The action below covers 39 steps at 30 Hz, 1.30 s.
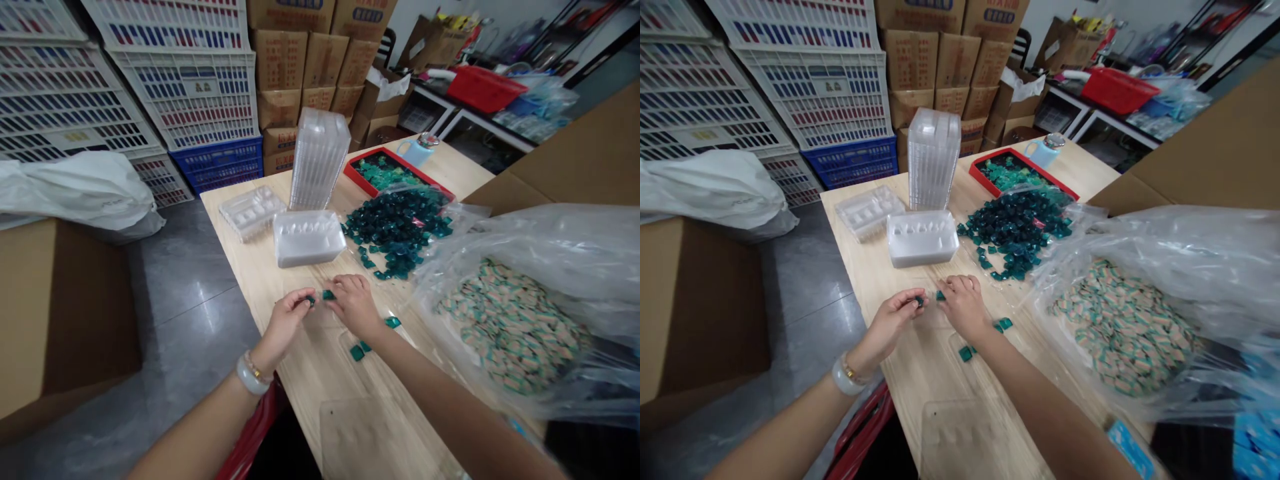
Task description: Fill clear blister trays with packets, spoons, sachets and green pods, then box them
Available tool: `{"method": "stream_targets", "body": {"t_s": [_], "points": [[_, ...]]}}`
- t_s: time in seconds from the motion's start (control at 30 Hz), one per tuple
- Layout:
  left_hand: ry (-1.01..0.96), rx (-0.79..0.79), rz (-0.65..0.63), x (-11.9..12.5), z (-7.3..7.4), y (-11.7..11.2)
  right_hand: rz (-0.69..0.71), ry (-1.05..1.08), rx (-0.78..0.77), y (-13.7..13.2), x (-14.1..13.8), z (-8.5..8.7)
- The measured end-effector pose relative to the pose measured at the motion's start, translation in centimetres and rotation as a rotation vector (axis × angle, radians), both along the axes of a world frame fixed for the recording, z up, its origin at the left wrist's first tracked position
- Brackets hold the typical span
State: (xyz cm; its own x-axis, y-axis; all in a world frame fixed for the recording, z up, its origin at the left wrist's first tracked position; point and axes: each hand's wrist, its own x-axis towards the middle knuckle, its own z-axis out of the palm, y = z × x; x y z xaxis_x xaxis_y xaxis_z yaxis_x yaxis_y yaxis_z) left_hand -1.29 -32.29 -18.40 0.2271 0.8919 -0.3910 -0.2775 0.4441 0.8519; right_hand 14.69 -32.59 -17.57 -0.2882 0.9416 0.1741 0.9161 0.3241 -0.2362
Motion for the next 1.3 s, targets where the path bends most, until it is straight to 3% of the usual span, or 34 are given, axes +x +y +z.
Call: {"method": "stream_targets", "body": {"t_s": [0.17,0.27,0.4,0.5,0.7,0.8,0.93,1.07,1.2,1.3], "points": [[-0.089,-0.024,-0.009,0.8,0.8,-0.8,0.004,0.493,-0.104,-2.2,-1.6,1.0],[-0.112,0.009,-0.077,1.1,0.9,-1.3,-0.151,0.748,-0.236,-2.7,-1.8,0.2],[0.023,0.121,-0.129,1.1,1.1,-1.6,-0.344,1.118,-0.428,-3.0,-1.5,-0.5],[0.095,0.153,-0.139,1.1,1.4,-1.6,-0.412,1.273,-0.461,-3.3,-1.6,-0.2],[-0.072,0.034,-0.190,1.1,1.7,-1.6,-0.435,1.339,-0.470,-3.8,-1.7,0.6],[-0.048,0.037,-0.160,1.1,1.8,-1.8,-0.418,1.292,-0.454,-4.0,-1.7,0.5],[0.114,0.108,-0.094,1.4,1.7,-2.1,-0.421,0.982,-0.256,-4.4,-2.0,0.7],[0.220,0.185,-0.159,1.7,1.6,-2.3,-0.375,0.737,-0.102,-4.7,-2.4,1.4],[0.273,0.229,-0.153,1.9,1.5,-2.4,-0.430,0.884,-0.151,-4.8,-2.5,1.0],[0.413,0.350,-0.148,1.8,1.5,-2.6,-0.464,1.054,-0.221,-4.9,-2.5,0.6]]}}
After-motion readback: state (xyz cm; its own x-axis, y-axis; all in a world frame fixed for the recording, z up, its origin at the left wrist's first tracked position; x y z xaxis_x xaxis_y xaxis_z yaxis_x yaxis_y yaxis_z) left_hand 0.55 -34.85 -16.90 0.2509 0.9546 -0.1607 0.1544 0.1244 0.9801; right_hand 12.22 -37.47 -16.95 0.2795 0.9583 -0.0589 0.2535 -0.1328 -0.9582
